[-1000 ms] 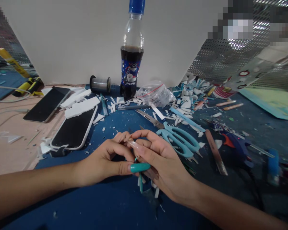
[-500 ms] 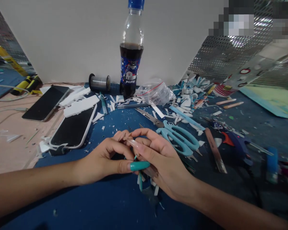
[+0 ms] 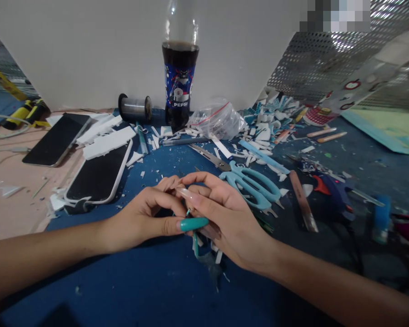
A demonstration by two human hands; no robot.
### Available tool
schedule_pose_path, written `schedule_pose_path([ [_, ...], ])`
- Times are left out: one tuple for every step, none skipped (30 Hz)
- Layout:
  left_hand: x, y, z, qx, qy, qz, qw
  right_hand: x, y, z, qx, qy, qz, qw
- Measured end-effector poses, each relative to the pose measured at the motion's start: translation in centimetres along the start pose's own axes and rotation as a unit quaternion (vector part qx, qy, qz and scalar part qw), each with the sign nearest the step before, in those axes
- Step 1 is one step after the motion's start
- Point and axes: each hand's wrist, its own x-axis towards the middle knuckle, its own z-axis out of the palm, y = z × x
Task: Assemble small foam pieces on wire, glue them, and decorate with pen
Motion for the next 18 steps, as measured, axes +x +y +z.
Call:
schedule_pose_path([
  [0.01, 0.02, 0.05, -0.011, 0.001, -0.004, 1.0, 0.02, 0.02, -0.04, -0.001, -0.002, -0.001, 1.0],
  [0.03, 0.05, 0.1, -0.015, 0.003, -0.005, 1.0, 0.05, 0.05, -0.07, -0.001, -0.004, -0.003, 1.0],
  [0.04, 0.07, 0.14, -0.015, 0.005, -0.005, 1.0, 0.08, 0.07, -0.08, -0.001, -0.007, -0.005, 1.0],
  [0.06, 0.09, 0.16, -0.015, 0.006, -0.005, 1.0, 0.11, 0.08, -0.07, -0.001, -0.009, -0.008, 1.0],
  [0.07, 0.1, 0.17, -0.014, 0.004, -0.005, 1.0, 0.13, 0.08, -0.06, -0.001, -0.01, -0.009, 1.0],
  [0.08, 0.12, 0.17, -0.013, 0.003, -0.005, 1.0, 0.15, 0.09, -0.04, -0.002, -0.011, -0.01, 1.0],
  [0.08, 0.13, 0.16, -0.009, 0.005, -0.003, 1.0, 0.15, 0.09, -0.03, -0.004, -0.011, -0.01, 1.0],
  [0.08, 0.14, 0.15, -0.004, 0.006, -0.001, 1.0, 0.15, 0.09, -0.03, -0.005, -0.011, -0.011, 1.0],
  [0.06, 0.14, 0.14, 0.001, 0.007, -0.001, 1.0, 0.14, 0.1, -0.04, -0.007, -0.011, -0.011, 1.0],
  [0.05, 0.15, 0.13, 0.001, 0.007, -0.001, 1.0, 0.14, 0.11, -0.06, -0.007, -0.01, -0.012, 1.0],
  [0.03, 0.16, 0.12, -0.001, 0.007, -0.003, 1.0, 0.13, 0.14, -0.09, -0.006, -0.01, -0.011, 1.0],
  [0.0, 0.17, 0.12, -0.007, 0.005, -0.005, 1.0, 0.13, 0.16, -0.13, -0.004, -0.01, -0.011, 1.0],
  [-0.02, 0.18, 0.12, -0.012, 0.001, -0.007, 1.0, 0.13, 0.19, -0.17, -0.001, -0.011, -0.01, 1.0],
  [-0.04, 0.19, 0.12, -0.016, -0.002, -0.008, 1.0, 0.14, 0.22, -0.21, 0.001, -0.012, -0.01, 1.0],
  [-0.05, 0.2, 0.12, -0.014, -0.003, -0.007, 1.0, 0.15, 0.24, -0.26, 0.003, -0.015, -0.011, 1.0],
  [-0.06, 0.22, 0.11, -0.01, -0.002, -0.005, 1.0, 0.16, 0.25, -0.3, 0.002, -0.018, -0.012, 1.0],
  [-0.06, 0.24, 0.11, -0.004, 0.0, -0.004, 1.0, 0.17, 0.24, -0.34, 0.001, -0.02, -0.011, 1.0],
  [-0.06, 0.25, 0.1, 0.001, 0.001, -0.004, 1.0, 0.18, 0.23, -0.37, -0.001, -0.022, -0.011, 1.0],
])
